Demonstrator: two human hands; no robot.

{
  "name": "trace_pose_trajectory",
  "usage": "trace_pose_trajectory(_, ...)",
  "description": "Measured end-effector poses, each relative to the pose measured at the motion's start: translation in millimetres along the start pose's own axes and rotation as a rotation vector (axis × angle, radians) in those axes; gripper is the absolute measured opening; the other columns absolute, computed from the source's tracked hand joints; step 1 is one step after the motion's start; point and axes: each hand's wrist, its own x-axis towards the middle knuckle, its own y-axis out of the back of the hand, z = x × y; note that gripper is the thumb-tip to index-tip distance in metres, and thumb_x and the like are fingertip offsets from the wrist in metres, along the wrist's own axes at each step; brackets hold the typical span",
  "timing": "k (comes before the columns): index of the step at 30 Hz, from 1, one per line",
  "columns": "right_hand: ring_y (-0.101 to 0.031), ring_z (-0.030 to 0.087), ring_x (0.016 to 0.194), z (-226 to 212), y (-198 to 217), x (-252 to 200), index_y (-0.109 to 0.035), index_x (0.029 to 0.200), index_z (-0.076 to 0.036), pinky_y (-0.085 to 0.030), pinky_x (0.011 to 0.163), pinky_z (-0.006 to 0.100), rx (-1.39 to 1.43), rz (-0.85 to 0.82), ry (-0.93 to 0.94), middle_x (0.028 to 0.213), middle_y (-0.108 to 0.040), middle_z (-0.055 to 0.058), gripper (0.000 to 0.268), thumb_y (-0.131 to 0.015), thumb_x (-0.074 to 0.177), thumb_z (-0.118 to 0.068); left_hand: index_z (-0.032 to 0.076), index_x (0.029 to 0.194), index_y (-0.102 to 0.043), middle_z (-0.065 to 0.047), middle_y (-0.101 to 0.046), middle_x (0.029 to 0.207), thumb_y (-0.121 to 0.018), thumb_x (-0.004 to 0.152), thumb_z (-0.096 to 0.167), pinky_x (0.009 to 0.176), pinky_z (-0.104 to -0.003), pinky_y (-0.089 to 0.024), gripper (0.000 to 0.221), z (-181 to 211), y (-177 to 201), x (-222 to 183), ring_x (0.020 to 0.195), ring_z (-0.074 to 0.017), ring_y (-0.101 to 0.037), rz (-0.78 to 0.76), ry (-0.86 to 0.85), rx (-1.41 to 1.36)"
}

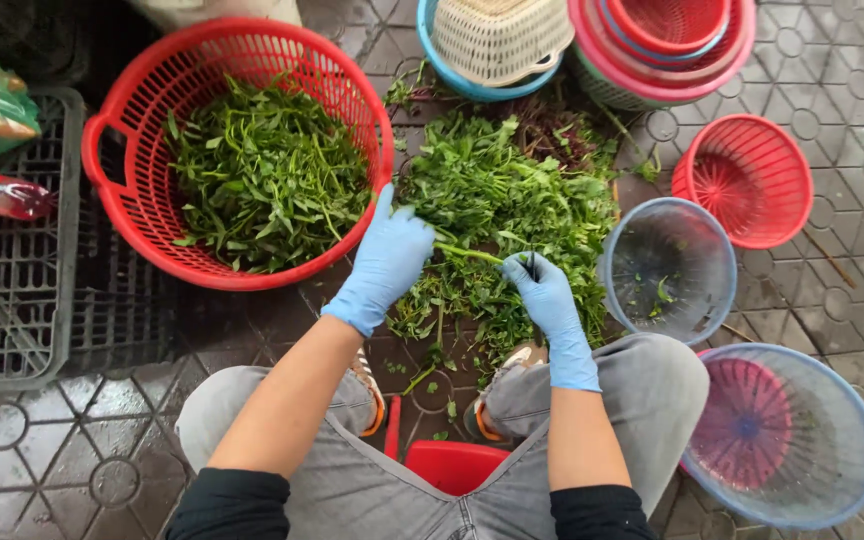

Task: Sorting and trimming green leafy vegetables by hand and with a knife, placing the cleaned parts into a red basket.

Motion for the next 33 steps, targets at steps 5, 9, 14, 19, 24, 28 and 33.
trace_pose_trajectory(5,-0.046,0.005,0.052,-43,-27,-29,-0.069,0.121,-0.014,-0.036,0.041,0.019,0.375,0.063,-0.297,0.087,-0.069,-0.002,0.061,-0.044,0.100,-0.066,0.018,0.081,-0.071,-0.005,-0.065,0.072,-0.083,0.076,0.035,0.108,-0.061,-0.040,0.021,-10,-61,-26,0.077,-0.0281,-0.069,-0.035,0.025,-0.016)
trace_pose_trajectory(9,-0.056,0.012,0.051,-29,-50,-40,-0.067,0.120,-0.008,-0.037,0.038,0.021,0.708,-0.038,-0.316,0.113,-0.074,0.010,0.035,-0.061,0.103,-0.037,0.018,0.083,-0.070,-0.007,-0.067,0.073,-0.080,0.082,0.038,0.105,-0.058,-0.043,0.023,-9,-66,-34,0.077,-0.0309,-0.071,-0.109,0.042,-0.043)
trace_pose_trajectory(14,-0.061,0.014,0.058,-10,-70,-24,-0.068,0.109,-0.011,-0.040,0.044,0.021,0.792,0.171,-0.369,0.090,-0.072,0.003,0.025,-0.075,0.097,-0.031,0.024,0.081,-0.071,-0.002,-0.070,0.071,-0.072,0.088,0.046,0.099,-0.051,-0.046,0.023,19,-41,-28,0.076,-0.0273,-0.073,-0.231,0.052,-0.116)
trace_pose_trajectory(19,-0.054,0.004,0.067,-37,-49,-26,-0.063,0.119,-0.019,-0.042,0.049,0.018,0.926,0.299,-0.428,0.101,-0.062,-0.007,0.035,-0.056,0.105,-0.051,0.028,0.087,-0.071,0.003,-0.076,0.079,-0.060,0.098,0.047,0.090,-0.042,-0.049,0.024,34,-19,-31,0.080,-0.0231,-0.076,-0.539,0.114,-0.317)
trace_pose_trajectory(24,-0.034,0.008,0.038,-66,-63,-42,-0.068,0.122,-0.021,-0.029,0.042,0.021,0.704,0.074,-0.385,0.056,-0.050,-0.003,0.038,-0.072,0.094,-0.047,0.020,0.106,-0.077,-0.002,-0.079,0.090,-0.061,0.100,0.038,0.092,-0.046,-0.054,0.025,39,31,-7,0.102,-0.0308,-0.075,-0.718,0.479,-0.698)
trace_pose_trajectory(28,-0.045,0.008,0.038,27,-86,-20,-0.071,0.102,-0.010,-0.034,0.037,0.021,0.572,0.156,-0.266,0.071,-0.070,0.010,0.020,-0.084,0.090,-0.019,0.020,0.108,-0.078,-0.003,-0.080,0.091,-0.063,0.099,0.036,0.093,-0.047,-0.055,0.024,36,37,-1,0.102,-0.0322,-0.075,-0.720,0.503,-0.734)
trace_pose_trajectory(33,-0.041,0.005,0.044,31,-65,-7,-0.061,0.092,-0.021,-0.034,0.038,0.021,0.675,0.400,-0.487,0.070,-0.064,-0.003,0.022,-0.080,0.090,-0.031,0.020,0.113,-0.078,0.002,-0.081,0.088,-0.063,0.096,0.035,0.094,-0.047,-0.054,0.027,21,57,-3,0.103,-0.0297,-0.074,-0.714,0.599,-0.756)
